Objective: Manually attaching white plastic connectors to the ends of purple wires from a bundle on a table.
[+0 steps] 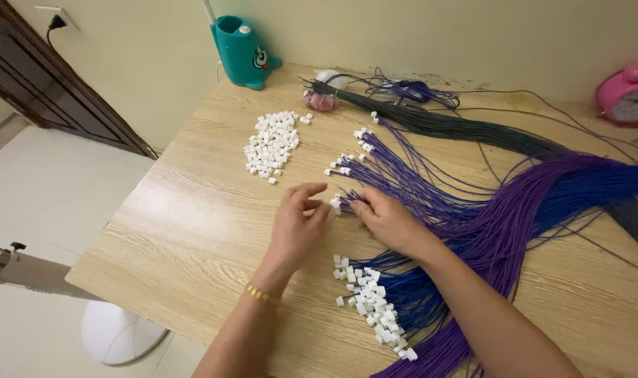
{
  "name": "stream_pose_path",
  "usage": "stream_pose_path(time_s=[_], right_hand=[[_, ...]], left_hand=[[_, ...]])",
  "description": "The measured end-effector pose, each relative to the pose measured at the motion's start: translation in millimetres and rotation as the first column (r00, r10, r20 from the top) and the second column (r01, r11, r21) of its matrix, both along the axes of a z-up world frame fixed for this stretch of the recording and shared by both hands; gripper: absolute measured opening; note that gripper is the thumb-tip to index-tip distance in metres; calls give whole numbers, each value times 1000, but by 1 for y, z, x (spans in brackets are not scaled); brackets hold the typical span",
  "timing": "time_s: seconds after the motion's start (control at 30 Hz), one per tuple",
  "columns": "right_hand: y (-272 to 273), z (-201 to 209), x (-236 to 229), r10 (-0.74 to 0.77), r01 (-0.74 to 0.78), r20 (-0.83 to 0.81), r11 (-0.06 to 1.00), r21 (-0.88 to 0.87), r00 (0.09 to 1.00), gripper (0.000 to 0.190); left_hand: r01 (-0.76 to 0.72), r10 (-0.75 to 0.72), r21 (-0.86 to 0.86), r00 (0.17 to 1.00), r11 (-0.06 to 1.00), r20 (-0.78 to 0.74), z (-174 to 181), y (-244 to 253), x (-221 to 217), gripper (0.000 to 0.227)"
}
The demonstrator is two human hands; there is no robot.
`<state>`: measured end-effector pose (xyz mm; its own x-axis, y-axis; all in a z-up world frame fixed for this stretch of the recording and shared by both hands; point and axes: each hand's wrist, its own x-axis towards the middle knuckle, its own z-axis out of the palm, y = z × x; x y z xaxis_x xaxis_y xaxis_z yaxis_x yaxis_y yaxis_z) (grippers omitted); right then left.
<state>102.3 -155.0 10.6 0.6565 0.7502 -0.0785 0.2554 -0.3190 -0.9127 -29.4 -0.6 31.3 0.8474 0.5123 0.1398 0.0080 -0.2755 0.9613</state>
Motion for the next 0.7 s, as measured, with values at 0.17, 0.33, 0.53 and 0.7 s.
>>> stream_pose_path(time_s=[0.17,0.33,0.53,0.7], right_hand=[[0,-11,5,-42,50,133,997,-51,990,26],[-3,2,0,-87,83,-134,996,-36,987,20],[-3,-20,13,-10,12,-43,998,56,999,21],[-5,1,5,29,-17,-124,995,99,992,26]], left_hand=[[144,-53,309,958,940,-283,34,-9,-38,32],[466,-346,355,869,810,-354,26,-14,-41,23],[520,-398,400,847,754,-352,16,-4,-36,18],[454,-321,393,876,799,-360,26,-5,-32,19]])
